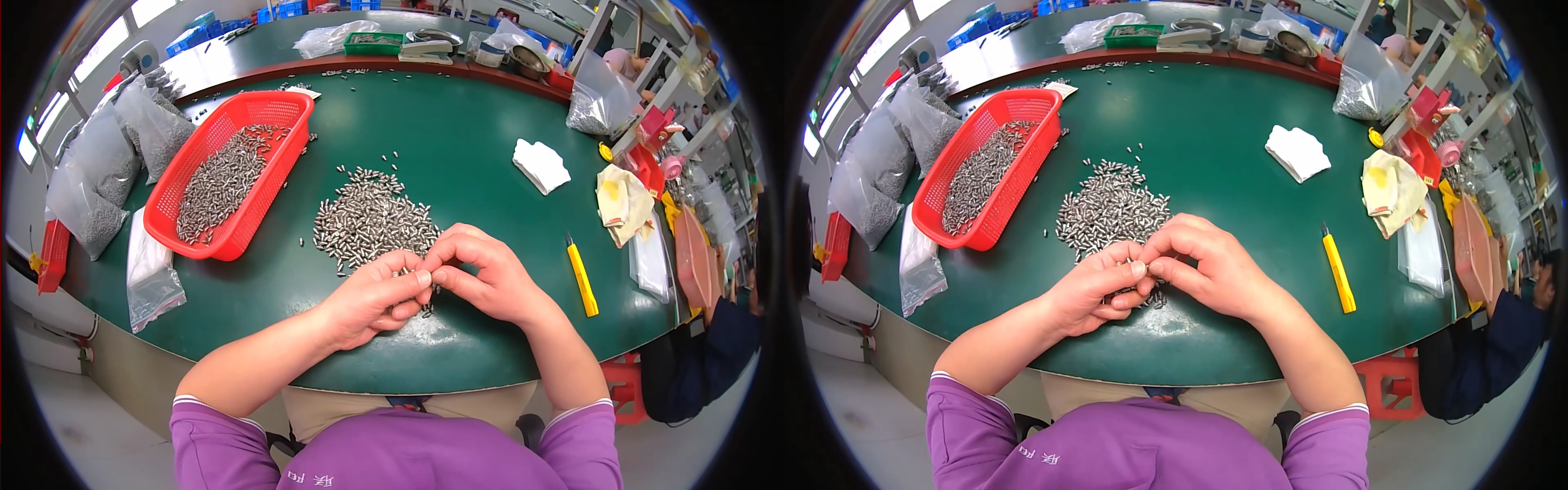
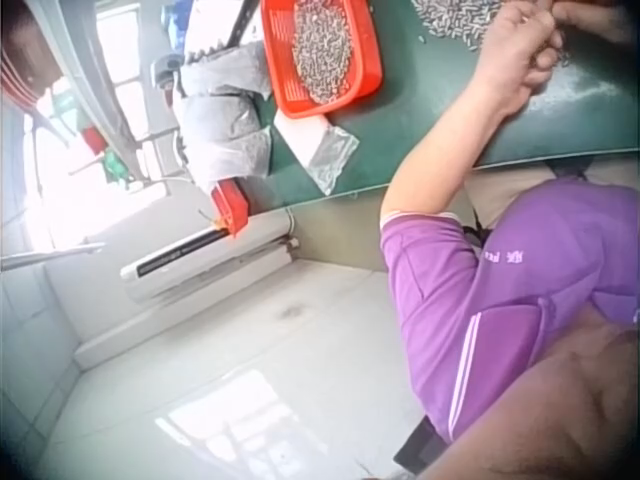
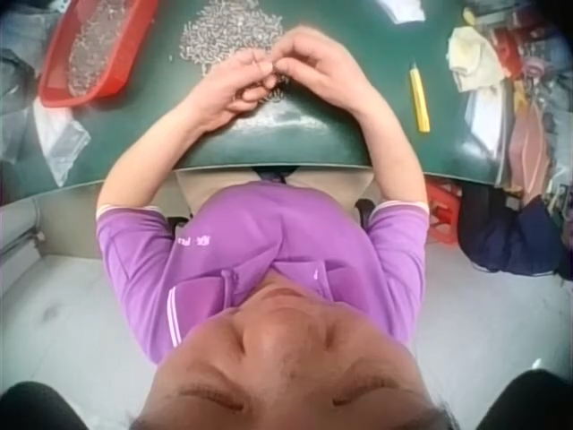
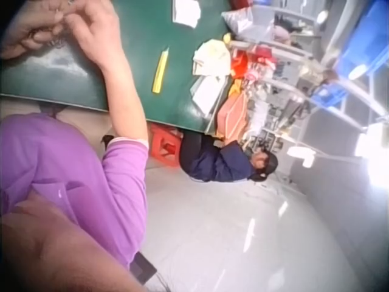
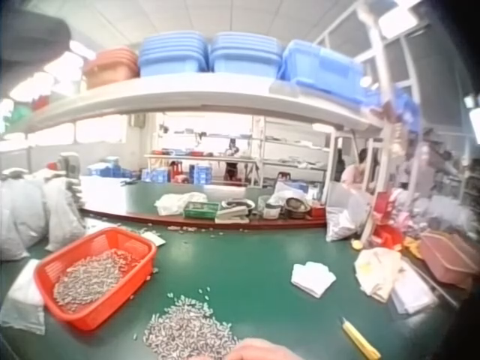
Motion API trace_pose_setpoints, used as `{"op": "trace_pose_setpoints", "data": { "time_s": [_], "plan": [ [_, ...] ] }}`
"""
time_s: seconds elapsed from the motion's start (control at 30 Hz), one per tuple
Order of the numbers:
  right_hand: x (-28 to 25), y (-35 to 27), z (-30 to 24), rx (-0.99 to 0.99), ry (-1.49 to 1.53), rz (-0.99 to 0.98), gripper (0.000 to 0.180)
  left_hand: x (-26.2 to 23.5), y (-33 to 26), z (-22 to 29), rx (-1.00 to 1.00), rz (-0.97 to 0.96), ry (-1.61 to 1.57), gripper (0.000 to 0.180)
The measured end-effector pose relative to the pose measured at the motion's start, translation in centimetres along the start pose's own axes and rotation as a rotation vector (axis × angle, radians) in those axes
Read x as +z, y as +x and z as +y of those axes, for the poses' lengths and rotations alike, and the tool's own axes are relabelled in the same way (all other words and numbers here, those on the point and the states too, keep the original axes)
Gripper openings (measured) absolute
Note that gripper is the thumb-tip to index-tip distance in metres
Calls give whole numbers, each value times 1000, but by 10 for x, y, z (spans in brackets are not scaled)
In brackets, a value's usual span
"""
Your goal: Sorting and inspecting small metal screws or pins on a workbench.
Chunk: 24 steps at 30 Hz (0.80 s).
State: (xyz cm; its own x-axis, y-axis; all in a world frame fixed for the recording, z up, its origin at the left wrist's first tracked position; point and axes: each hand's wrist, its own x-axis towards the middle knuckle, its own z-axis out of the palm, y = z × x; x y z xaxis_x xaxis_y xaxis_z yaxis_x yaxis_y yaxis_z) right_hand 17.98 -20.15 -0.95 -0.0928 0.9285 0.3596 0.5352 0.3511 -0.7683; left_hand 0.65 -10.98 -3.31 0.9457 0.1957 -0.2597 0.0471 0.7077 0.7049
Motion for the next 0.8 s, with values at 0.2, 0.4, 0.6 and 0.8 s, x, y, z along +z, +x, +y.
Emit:
{"op": "trace_pose_setpoints", "data": {
  "time_s": [0.2, 0.4, 0.6, 0.8],
  "plan": [
    [2, 0, 3, 60, -110, 172, 8, 2, 0, 3, -7, 22, 3, 12],
    [-5, 0, 13, 171, -279, 289, 8, 3, 0, 6, -29, 27, -30, 13],
    [-8, -3, 19, 204, -437, 254, 7, 1, -1, 5, -17, -8, -31, 17],
    [-7, -7, 20, 230, -522, 130, 8, 1, -1, 6, -12, 6, -36, 18]
  ]
}}
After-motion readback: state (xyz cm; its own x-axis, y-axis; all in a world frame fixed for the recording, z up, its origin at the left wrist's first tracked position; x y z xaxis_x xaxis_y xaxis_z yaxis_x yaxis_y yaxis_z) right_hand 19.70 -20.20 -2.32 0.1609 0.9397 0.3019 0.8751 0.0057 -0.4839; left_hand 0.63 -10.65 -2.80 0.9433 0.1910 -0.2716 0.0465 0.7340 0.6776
